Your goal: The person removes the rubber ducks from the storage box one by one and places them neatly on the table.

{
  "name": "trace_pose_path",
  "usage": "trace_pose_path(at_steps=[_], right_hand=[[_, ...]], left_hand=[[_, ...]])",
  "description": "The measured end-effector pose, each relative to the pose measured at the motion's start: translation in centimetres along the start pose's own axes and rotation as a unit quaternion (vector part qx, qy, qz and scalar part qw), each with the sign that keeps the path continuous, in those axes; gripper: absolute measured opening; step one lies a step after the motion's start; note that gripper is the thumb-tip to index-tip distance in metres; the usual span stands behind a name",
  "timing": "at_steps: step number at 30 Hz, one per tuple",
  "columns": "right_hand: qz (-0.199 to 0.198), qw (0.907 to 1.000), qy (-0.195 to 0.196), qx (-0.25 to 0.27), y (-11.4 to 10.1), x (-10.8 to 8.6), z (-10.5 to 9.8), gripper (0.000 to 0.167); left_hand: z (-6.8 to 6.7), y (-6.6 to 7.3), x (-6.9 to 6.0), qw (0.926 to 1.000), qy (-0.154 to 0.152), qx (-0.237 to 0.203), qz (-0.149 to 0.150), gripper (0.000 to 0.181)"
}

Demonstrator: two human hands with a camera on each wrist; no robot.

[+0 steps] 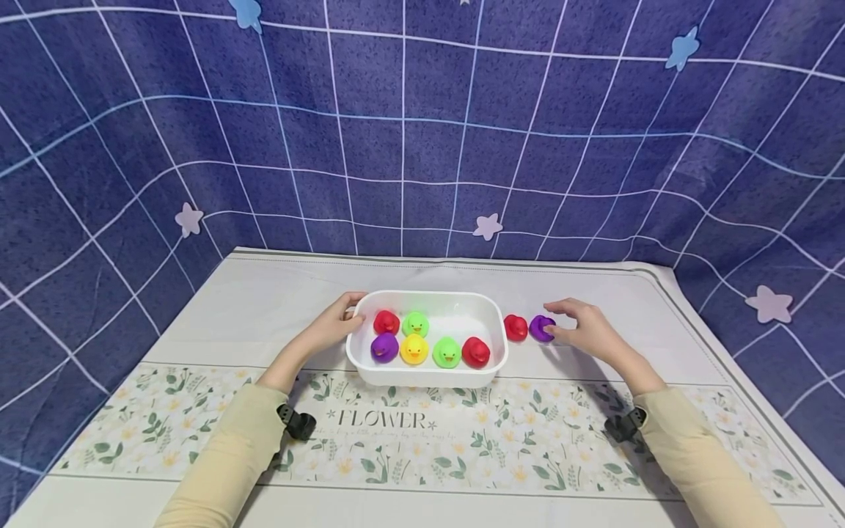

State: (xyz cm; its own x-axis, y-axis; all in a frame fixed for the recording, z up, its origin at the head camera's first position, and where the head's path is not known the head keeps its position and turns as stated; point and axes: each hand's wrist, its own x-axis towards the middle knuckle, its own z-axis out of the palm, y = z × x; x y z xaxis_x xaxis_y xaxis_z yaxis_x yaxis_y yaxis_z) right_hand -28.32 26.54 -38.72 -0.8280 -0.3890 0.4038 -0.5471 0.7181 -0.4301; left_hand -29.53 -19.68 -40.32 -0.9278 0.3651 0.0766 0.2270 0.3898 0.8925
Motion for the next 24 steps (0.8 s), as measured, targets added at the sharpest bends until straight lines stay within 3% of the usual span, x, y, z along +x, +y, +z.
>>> trace_pose_path(at_steps=[11, 24], right_hand=[[-0.035, 0.9981, 0.045, 0.022, -2.4, 2.0, 0.6, 0.036], [-0.065, 0.9962, 0.027, 0.050, -6.0, 4.2, 2.5, 0.037]], left_hand=[[0.0, 0.1, -0.1, 1.0000, 0.004, 0.005, -0.001, 0.050], [0.0, 0.1, -0.1, 1.0000, 0.005, -0.005, 0.006, 0.049]])
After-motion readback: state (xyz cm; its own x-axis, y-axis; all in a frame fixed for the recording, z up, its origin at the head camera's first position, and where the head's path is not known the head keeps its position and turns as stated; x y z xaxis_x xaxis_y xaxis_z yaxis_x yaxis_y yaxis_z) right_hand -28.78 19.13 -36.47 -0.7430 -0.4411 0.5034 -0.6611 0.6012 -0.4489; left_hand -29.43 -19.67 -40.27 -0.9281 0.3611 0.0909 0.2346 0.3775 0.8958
